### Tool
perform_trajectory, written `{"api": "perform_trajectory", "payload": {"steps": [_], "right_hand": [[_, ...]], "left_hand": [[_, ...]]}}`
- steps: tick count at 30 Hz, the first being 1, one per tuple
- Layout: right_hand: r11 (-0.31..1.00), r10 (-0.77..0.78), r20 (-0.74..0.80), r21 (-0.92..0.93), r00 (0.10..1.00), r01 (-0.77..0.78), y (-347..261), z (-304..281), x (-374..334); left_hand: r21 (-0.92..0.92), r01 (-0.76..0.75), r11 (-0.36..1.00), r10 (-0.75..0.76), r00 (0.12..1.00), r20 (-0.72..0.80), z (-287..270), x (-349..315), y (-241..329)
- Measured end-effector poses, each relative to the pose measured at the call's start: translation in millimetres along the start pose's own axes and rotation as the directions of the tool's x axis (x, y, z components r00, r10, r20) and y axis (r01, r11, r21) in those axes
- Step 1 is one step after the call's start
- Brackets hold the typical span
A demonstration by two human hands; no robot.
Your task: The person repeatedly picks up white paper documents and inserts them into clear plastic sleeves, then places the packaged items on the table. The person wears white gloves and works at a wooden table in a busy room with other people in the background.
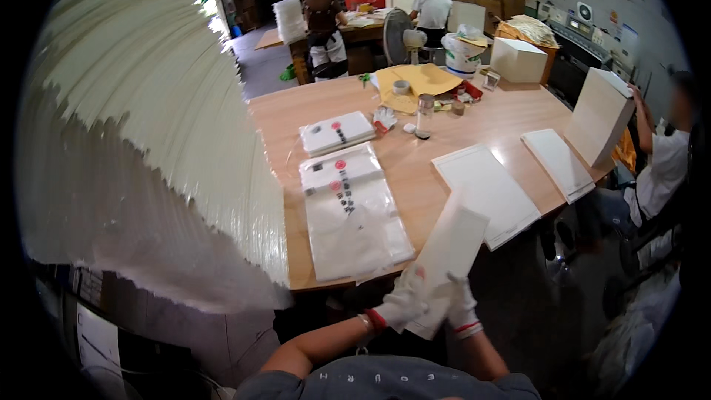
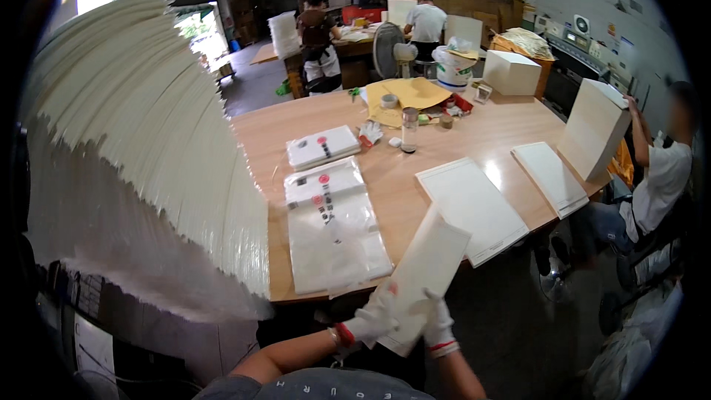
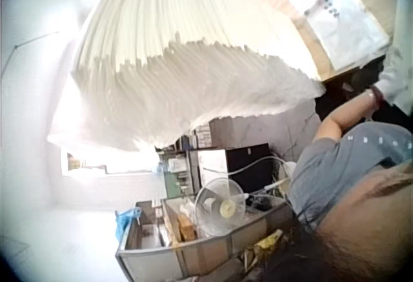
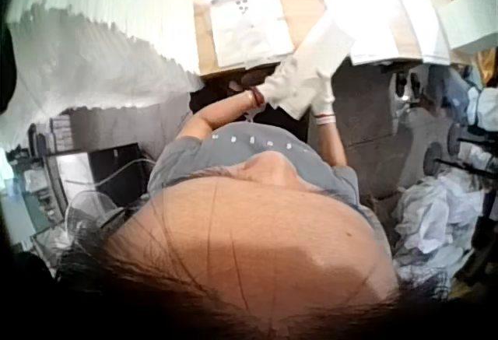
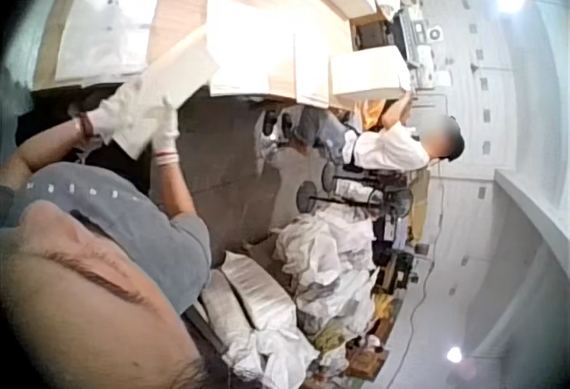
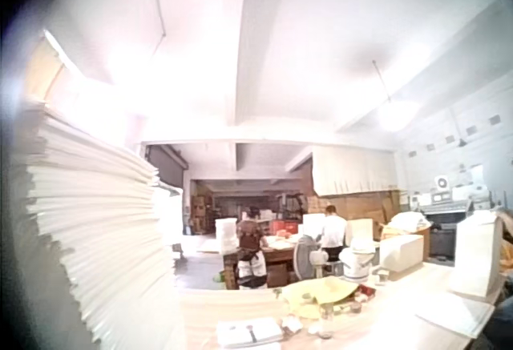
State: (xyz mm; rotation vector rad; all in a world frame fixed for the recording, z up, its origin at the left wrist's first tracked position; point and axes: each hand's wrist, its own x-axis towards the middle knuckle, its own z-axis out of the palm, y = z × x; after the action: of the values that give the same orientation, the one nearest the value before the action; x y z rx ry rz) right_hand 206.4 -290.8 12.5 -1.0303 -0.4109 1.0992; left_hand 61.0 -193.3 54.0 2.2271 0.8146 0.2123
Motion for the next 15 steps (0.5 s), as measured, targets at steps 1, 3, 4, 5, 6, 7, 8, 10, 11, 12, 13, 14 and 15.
{"api": "perform_trajectory", "payload": {"steps": [1,3,4,5,6,7,8,10,11,12,13,14,15], "right_hand": [[0.967,-0.087,-0.050,0.236,0.995,0.097,51,-8,19],[0.973,-0.208,-0.051,-0.110,0.977,0.202,38,37,10],[0.962,-0.218,-0.075,-0.183,0.973,0.202,32,46,12],[0.941,-0.293,-0.050,-0.194,0.955,0.279,19,53,14],[0.917,-0.353,-0.029,-0.207,0.935,0.340,0,66,8],[0.863,-0.411,0.018,-0.314,0.912,0.395,-13,67,6],[0.818,-0.477,0.060,-0.334,0.877,0.468,-28,64,1],[0.744,-0.513,0.098,-0.445,0.853,0.499,-50,54,-11],[0.671,-0.535,0.132,-0.535,0.835,0.514,-64,62,-20],[0.532,-0.565,0.250,-0.619,0.787,0.578,-71,67,-25],[0.366,-0.583,0.364,-0.680,0.726,0.635,-78,67,-30],[0.180,-0.579,0.476,-0.717,0.662,0.673,-86,67,-33],[0.116,-0.412,0.511,-0.792,0.754,0.600,-87,61,-43]], "left_hand": [[0.465,-0.139,0.874,0.214,0.970,-0.112,18,-20,7],[0.479,-0.183,0.859,0.293,0.942,-0.165,5,-38,15],[0.490,-0.214,0.845,0.343,0.920,-0.190,-7,-40,21],[0.347,-0.280,0.895,0.312,0.949,-0.040,-35,-28,20],[0.297,-0.270,0.916,0.313,0.944,-0.105,-42,-21,-8],[0.246,-0.272,0.930,0.318,0.933,-0.170,-50,-13,-34],[0.321,-0.309,0.895,0.445,0.664,-0.601,-88,-17,-7],[0.517,0.123,0.847,0.345,0.613,-0.711,-132,-1,-17],[0.432,0.241,0.869,0.128,0.733,-0.668,-143,8,-35],[-0.001,0.028,1.000,-0.024,0.849,-0.528,-153,15,-61],[-0.469,-0.117,0.876,-0.046,0.946,-0.322,-160,28,-87],[-0.839,-0.133,0.527,0.065,0.991,-0.117,-169,39,-97],[-0.824,-0.122,0.553,0.001,0.989,-0.145,-178,37,-85]]}}
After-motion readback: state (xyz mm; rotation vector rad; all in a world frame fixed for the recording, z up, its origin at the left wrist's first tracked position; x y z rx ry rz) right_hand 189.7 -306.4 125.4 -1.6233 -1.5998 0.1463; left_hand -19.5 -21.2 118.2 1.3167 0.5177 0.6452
